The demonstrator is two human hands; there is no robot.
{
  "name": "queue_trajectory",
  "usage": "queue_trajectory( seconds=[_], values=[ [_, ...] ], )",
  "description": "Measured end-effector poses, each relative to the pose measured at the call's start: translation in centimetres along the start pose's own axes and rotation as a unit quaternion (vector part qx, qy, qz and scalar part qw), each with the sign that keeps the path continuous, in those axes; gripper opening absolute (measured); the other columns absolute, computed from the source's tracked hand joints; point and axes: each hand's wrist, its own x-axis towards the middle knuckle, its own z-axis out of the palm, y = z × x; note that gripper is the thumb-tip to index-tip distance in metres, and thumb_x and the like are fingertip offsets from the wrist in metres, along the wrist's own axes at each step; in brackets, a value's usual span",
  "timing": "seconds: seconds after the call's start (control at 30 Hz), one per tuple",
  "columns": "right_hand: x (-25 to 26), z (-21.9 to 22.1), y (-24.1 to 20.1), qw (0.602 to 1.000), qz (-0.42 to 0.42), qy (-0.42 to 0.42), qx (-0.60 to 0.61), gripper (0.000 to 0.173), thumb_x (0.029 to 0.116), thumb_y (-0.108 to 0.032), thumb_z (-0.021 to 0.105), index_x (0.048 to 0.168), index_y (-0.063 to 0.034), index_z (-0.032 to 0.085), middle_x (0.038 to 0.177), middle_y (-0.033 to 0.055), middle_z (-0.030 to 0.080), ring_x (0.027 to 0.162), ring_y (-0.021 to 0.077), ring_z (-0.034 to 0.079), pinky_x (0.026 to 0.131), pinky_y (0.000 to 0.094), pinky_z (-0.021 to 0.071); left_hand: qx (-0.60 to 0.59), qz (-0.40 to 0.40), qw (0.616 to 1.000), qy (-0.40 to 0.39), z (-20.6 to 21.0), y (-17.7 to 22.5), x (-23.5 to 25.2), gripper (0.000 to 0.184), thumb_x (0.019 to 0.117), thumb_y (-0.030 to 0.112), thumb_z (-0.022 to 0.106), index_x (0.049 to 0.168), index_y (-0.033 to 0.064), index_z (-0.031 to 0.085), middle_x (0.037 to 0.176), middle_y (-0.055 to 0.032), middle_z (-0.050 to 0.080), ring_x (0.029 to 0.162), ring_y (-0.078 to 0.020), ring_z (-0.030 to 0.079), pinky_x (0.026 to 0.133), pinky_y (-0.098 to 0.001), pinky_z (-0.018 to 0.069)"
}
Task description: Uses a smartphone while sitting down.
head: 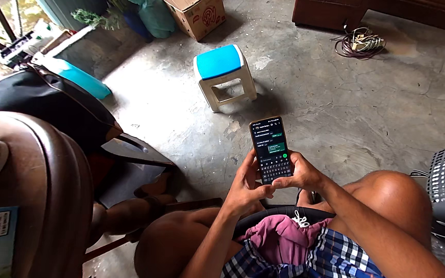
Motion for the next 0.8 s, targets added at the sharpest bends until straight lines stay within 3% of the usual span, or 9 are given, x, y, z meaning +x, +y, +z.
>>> queue_trajectory(
  seconds=[0.17,0.57,0.8],
  values=[
    [-0.03,0.02,0.02,1.000,-0.010,-0.001,0.005,0.078,0.0773,-0.030,0.091,0.136,0.0022,0.051,0.120,0.0094,0.073,0.108,0.0176,0.072,0.099,0.0356,0.0600,-0.006,0.010,1.000,-0.005,0.01,-0.17,0.07,0.097,0.0849,0.021,0.083,0.156,0.0039,0.019,0.135,-0.0223,0.058,0.098,-0.0299,0.072,0.066,-0.0360,0.0643],
    [-0.01,-0.01,0.05,1.000,-0.016,0.000,-0.001,0.076,0.0773,-0.029,0.091,0.135,0.0022,0.052,0.119,0.0091,0.073,0.108,0.0176,0.072,0.099,0.0359,0.0602,0.001,0.008,1.000,-0.010,0.01,-0.13,0.09,0.100,0.0826,0.014,0.084,0.156,0.0051,0.016,0.138,-0.0225,0.056,0.103,-0.0319,0.071,0.070,-0.0390,0.0653],
    [-0.03,0.01,-0.15,1.000,-0.007,0.002,0.003,0.076,0.0752,-0.022,0.092,0.135,0.0021,0.052,0.119,0.0092,0.073,0.109,0.0177,0.072,0.099,0.0359,0.0599,0.000,0.008,1.000,-0.008,0.08,-0.14,0.02,0.103,0.0805,0.009,0.084,0.157,0.0050,0.015,0.140,-0.0235,0.054,0.107,-0.0342,0.070,0.073,-0.0413,0.0656]
  ],
)
